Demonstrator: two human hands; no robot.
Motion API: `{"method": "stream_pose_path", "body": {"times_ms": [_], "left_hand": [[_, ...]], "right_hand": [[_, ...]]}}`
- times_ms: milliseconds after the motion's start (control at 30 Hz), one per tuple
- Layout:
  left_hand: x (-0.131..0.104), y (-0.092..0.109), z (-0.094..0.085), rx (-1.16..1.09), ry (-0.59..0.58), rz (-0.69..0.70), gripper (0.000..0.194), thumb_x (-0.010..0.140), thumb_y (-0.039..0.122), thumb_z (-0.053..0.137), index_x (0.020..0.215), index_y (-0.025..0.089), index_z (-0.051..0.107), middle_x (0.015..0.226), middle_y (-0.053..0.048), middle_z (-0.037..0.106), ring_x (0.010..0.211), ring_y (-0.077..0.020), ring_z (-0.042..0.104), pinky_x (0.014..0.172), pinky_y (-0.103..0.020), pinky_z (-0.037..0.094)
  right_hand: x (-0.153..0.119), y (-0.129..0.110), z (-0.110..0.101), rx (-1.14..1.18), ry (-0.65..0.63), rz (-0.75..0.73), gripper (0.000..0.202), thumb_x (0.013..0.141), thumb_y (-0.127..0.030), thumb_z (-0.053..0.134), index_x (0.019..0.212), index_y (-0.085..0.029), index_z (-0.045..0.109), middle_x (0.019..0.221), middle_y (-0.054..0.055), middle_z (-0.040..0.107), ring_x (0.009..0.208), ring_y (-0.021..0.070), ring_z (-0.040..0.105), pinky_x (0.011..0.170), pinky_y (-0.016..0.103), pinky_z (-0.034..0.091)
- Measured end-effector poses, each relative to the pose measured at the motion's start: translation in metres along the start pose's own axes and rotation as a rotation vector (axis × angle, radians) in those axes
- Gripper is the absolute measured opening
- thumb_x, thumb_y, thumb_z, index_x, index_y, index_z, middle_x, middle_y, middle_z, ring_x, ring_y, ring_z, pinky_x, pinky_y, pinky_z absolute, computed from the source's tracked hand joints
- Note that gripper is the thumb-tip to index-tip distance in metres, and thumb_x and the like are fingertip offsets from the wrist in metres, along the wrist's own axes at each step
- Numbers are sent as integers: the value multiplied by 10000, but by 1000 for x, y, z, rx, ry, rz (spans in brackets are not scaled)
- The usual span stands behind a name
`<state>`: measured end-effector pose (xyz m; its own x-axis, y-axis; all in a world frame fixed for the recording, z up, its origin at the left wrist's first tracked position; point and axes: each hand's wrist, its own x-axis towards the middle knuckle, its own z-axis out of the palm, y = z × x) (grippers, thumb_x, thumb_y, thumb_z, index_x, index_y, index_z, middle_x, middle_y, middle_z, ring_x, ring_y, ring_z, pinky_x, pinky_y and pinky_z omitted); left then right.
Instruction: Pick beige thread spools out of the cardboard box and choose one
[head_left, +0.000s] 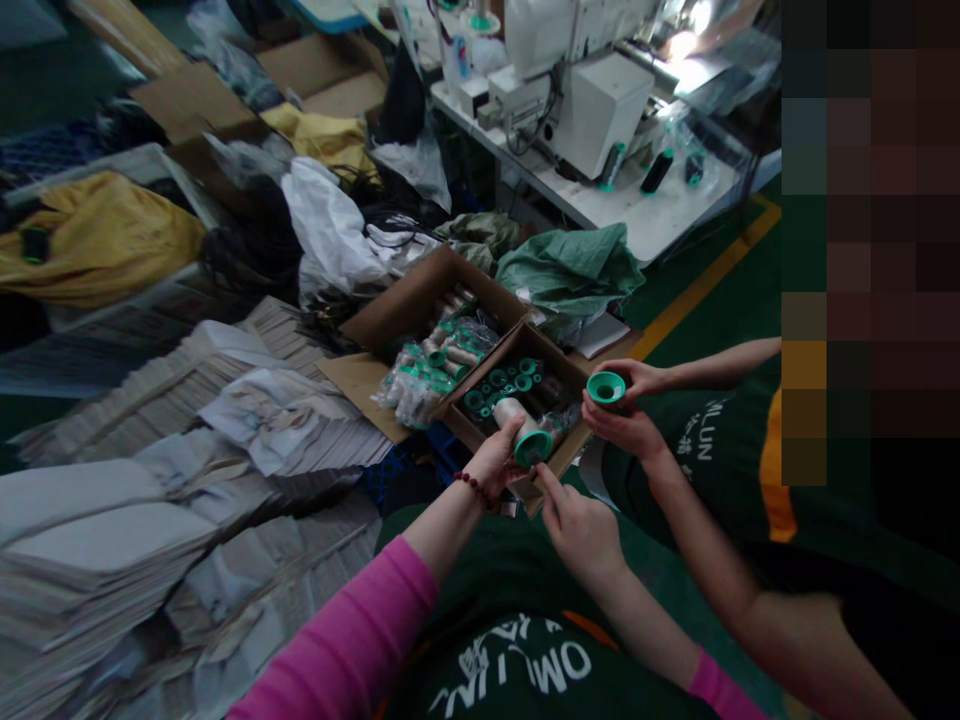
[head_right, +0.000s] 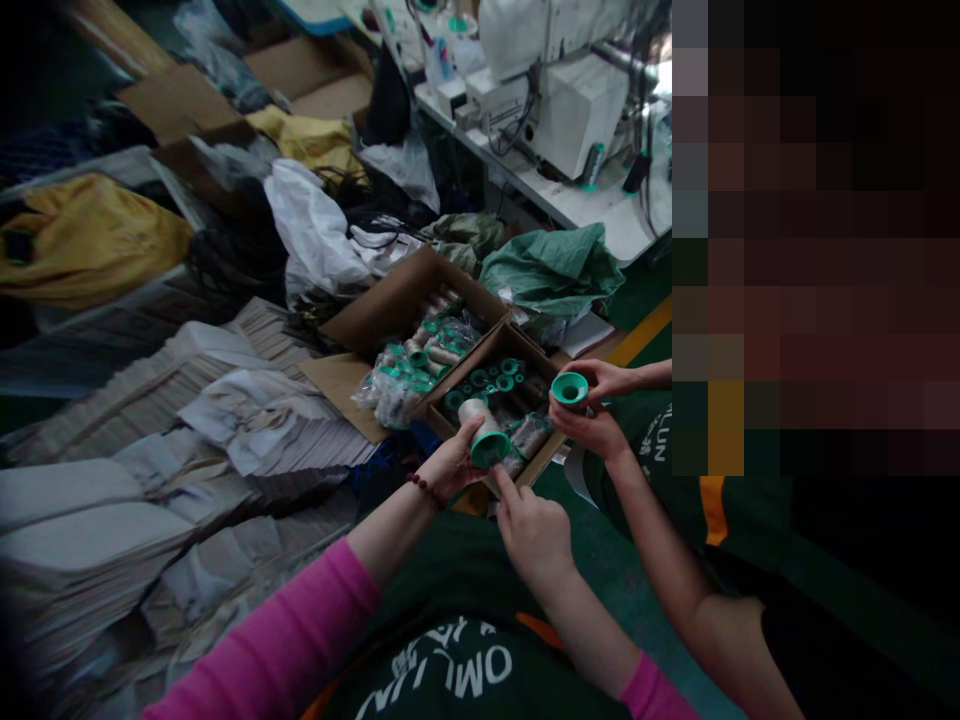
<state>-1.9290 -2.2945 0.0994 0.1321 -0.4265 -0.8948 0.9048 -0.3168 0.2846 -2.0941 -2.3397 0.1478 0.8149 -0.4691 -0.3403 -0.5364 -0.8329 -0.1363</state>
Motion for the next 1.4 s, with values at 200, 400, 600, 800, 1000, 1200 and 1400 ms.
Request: {"method": "stream_pose_path", "body": {"times_ms": [200,400,600,800,1000,1200,1400], "left_hand": [[6,-1,3,0,24,7,605,715,646,689,1009,122,612,794,-74,657,630,-162,597,592,-266,464],[9,1,8,33,41,7,584,740,627,678,1043,132,612,757,-57,652,610,-164,589,574,-263,454],[10,4,13,54,59,46,568,762,556,701,1150,163,569,872,-74,675,660,-175,619,589,-262,473],[10,5,12,65,60,81,554,767,538,707,1155,170,562,890,-76,680,678,-178,627,589,-256,476],[11,7,8,93,67,117,537,794,526,684,1160,152,562,905,-97,669,674,-186,625,560,-267,489],[10,11,4,96,33,140,538,795,526,678,1145,128,581,879,-99,659,672,-179,615,573,-267,488],[5,14,4,103,21,156,549,780,547,687,1136,140,590,894,-92,653,687,-176,613,584,-268,490]], "right_hand": [[2,2,-2,1,-12,10,519,952,-290,437,1464,-317,353,788,9,649,601,175,611,513,285,334],[3,3,-1,10,-12,32,507,959,-279,433,1459,-315,357,792,17,654,610,181,616,527,270,337],[7,2,0,4,-37,51,494,962,-278,430,1452,-295,368,816,24,665,629,181,627,538,268,352],[9,-2,1,-22,-59,73,508,959,-279,445,1458,-297,352,813,26,665,642,186,634,545,267,356],[12,-9,0,-17,-65,99,485,955,-272,456,1434,-296,384,835,28,676,658,183,639,562,260,361],[15,-15,-4,9,-33,96,487,948,-265,458,1428,-295,383,836,19,667,653,189,628,542,269,330],[14,-20,-6,11,-4,100,480,949,-266,455,1422,-303,388,837,17,661,634,186,613,534,278,292]]}}
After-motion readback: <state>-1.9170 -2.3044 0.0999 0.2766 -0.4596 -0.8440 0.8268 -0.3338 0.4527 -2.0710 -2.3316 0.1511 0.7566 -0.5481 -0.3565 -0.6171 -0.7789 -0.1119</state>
